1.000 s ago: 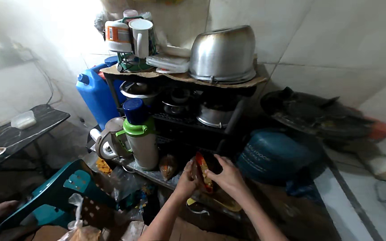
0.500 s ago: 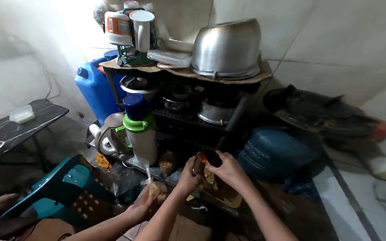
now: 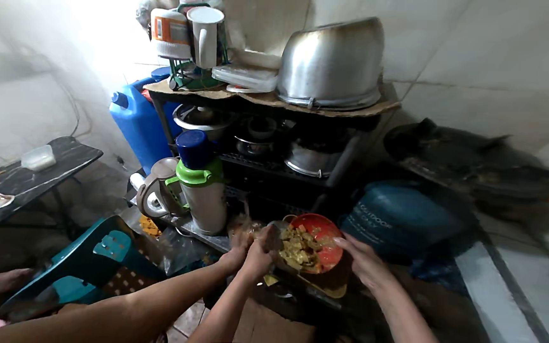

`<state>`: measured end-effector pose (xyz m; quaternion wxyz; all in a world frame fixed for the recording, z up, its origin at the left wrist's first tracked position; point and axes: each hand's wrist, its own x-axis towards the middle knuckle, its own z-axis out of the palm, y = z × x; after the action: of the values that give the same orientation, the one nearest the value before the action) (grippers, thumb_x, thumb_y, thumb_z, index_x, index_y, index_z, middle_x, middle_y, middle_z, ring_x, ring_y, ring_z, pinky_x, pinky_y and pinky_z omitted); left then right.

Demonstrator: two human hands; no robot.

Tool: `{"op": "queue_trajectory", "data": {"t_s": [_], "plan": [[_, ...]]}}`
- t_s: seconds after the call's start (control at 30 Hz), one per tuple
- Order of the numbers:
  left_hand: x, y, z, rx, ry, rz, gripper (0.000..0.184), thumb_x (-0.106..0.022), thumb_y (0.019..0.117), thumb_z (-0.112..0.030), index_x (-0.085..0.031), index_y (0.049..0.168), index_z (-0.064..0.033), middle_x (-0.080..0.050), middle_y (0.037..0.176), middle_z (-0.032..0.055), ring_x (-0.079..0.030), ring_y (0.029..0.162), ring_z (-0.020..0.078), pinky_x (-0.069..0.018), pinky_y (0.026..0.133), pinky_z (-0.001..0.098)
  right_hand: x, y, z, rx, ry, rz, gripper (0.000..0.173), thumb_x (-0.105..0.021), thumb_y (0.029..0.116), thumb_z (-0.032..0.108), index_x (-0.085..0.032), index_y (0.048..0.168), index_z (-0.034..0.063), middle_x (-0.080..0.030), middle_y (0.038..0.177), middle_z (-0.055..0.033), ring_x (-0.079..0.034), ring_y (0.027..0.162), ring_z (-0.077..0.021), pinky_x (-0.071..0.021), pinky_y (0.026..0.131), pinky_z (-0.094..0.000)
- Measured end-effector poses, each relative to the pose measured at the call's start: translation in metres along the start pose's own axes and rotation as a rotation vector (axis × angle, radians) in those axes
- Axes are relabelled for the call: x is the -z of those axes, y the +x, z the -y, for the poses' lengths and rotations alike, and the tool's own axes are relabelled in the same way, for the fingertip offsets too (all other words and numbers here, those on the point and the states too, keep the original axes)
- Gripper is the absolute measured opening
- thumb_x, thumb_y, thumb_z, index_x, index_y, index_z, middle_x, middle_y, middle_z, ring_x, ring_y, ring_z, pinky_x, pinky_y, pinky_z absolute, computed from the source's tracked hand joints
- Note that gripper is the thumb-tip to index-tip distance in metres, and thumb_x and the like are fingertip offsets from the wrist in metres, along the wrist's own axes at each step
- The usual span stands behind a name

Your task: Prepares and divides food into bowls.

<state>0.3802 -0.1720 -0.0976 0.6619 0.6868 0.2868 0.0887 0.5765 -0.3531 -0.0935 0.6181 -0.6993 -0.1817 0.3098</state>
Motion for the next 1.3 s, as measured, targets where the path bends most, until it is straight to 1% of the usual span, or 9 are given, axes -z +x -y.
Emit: {"op": "queue_trajectory", "data": {"t_s": [0.13, 0.27, 0.33, 0.43, 0.57, 0.73, 0.97, 1.17, 1.3], "plan": [[0.001, 0.001, -0.001, 0.026, -0.042, 0.0, 0.076, -0.057, 0.092, 0.004, -0.029, 0.16, -0.0126, -0.036, 0.16, 0.0173, -0.059, 0.124, 0.0249, -0.0522, 0.098, 0.0415, 0.001, -0.002, -0.014, -0.078, 0.17, -0.066, 0.049, -0.056, 0.0972, 0.022, -0.051, 0.138, -0.0035, -0.065, 0.12, -0.0141, -0.067, 0.104, -0.0154, -0.0581, 0.088, -0.0339], [0.002, 0.0, -0.005, 0.066, -0.077, 0.016, 0.076, -0.055, 0.0945, 0.004, -0.025, 0.162, -0.0144, -0.034, 0.161, 0.0166, -0.059, 0.122, 0.0225, -0.0523, 0.098, 0.0392, 0.0, -0.001, -0.027, -0.072, 0.355, -0.105, 0.041, -0.055, 0.0938, 0.026, -0.057, 0.124, -0.0018, -0.069, 0.105, -0.0109, -0.07, 0.094, -0.0153, -0.0611, 0.08, -0.0338], [0.001, 0.001, -0.004, 0.058, -0.092, -0.002, 0.074, -0.054, 0.0947, 0.003, -0.026, 0.161, -0.0123, -0.043, 0.151, 0.0202, -0.063, 0.107, 0.0218, -0.0543, 0.086, 0.0374, -0.001, -0.003, -0.027, -0.089, 0.416, -0.095, 0.042, -0.052, 0.0945, 0.029, -0.055, 0.126, 0.0008, -0.069, 0.107, -0.0102, -0.07, 0.095, -0.0151, -0.061, 0.081, -0.0333], [0.001, 0.003, -0.003, 0.099, -0.166, -0.022, 0.071, -0.054, 0.0979, 0.003, -0.025, 0.161, -0.0131, -0.04, 0.154, 0.0227, -0.064, 0.11, 0.0277, -0.0566, 0.085, 0.0419, -0.002, -0.002, -0.023, -0.137, 0.477, -0.138, 0.04, -0.047, 0.1021, 0.028, -0.052, 0.132, 0.0031, -0.066, 0.113, -0.0116, -0.068, 0.1, -0.0174, -0.0602, 0.082, -0.0355], [0.001, 0.004, -0.001, 0.132, -0.178, -0.051, 0.07, -0.054, 0.0992, 0.002, -0.025, 0.161, -0.014, -0.043, 0.15, 0.0241, -0.065, 0.106, 0.0288, -0.0581, 0.083, 0.043, -0.002, 0.001, -0.022, -0.159, 0.533, -0.196, 0.036, -0.044, 0.1043, 0.026, -0.051, 0.133, 0.0047, -0.064, 0.116, -0.0119, -0.067, 0.103, -0.0179, -0.0594, 0.083, -0.0366], [0.003, 0.005, 0.004, 0.101, -0.243, -0.094, 0.063, -0.051, 0.1003, 0.002, -0.03, 0.159, -0.0106, -0.041, 0.153, 0.0199, -0.066, 0.102, 0.0227, -0.0586, 0.08, 0.039, 0.004, -0.017, -0.011, -0.128, 0.561, -0.235, 0.035, -0.042, 0.1048, 0.026, -0.051, 0.132, 0.0056, -0.065, 0.113, -0.0094, -0.068, 0.099, -0.0151, -0.0606, 0.08, -0.0334], [0.009, 0.003, 0.011, 0.143, -0.31, -0.108, 0.056, -0.049, 0.1026, -0.001, -0.035, 0.156, -0.0113, -0.048, 0.146, 0.0149, -0.063, 0.079, 0.0131, -0.0552, 0.068, 0.0306, 0.019, -0.041, -0.001, -0.146, 0.605, -0.309, 0.035, -0.038, 0.1054, 0.032, -0.049, 0.131, 0.0101, -0.065, 0.112, -0.0089, -0.069, 0.096, -0.0175, -0.0615, 0.074, -0.0351], [0.006, 0.001, 0.003, 0.145, -0.638, -0.206, 0.049, -0.045, 0.1016, 0.003, -0.042, 0.15, -0.0074, -0.058, 0.128, 0.0142, -0.063, 0.081, 0.0168, -0.0556, 0.068, 0.0338, 0.015, -0.054, -0.001, -0.195, 0.584, -0.363, 0.038, -0.041, 0.1063, 0.032, -0.046, 0.137, 0.01, -0.062, 0.12, -0.0143, -0.069, 0.099, -0.0246, -0.0621, 0.074, -0.0399], [0.007, 0.0, -0.008, 0.164, -0.533, -0.123, 0.046, -0.046, 0.1039, 0.0, -0.044, 0.15, -0.0083, -0.06, 0.123, 0.0147, -0.064, 0.082, 0.0174, -0.0559, 0.07, 0.0348, 0.008, -0.055, 0.001, -0.208, 0.547, -0.389, 0.037, -0.045, 0.106, 0.028, -0.049, 0.136, 0.0074, -0.062, 0.118, -0.0152, -0.069, 0.097, -0.0242, -0.0609, 0.073, -0.0384]]}}
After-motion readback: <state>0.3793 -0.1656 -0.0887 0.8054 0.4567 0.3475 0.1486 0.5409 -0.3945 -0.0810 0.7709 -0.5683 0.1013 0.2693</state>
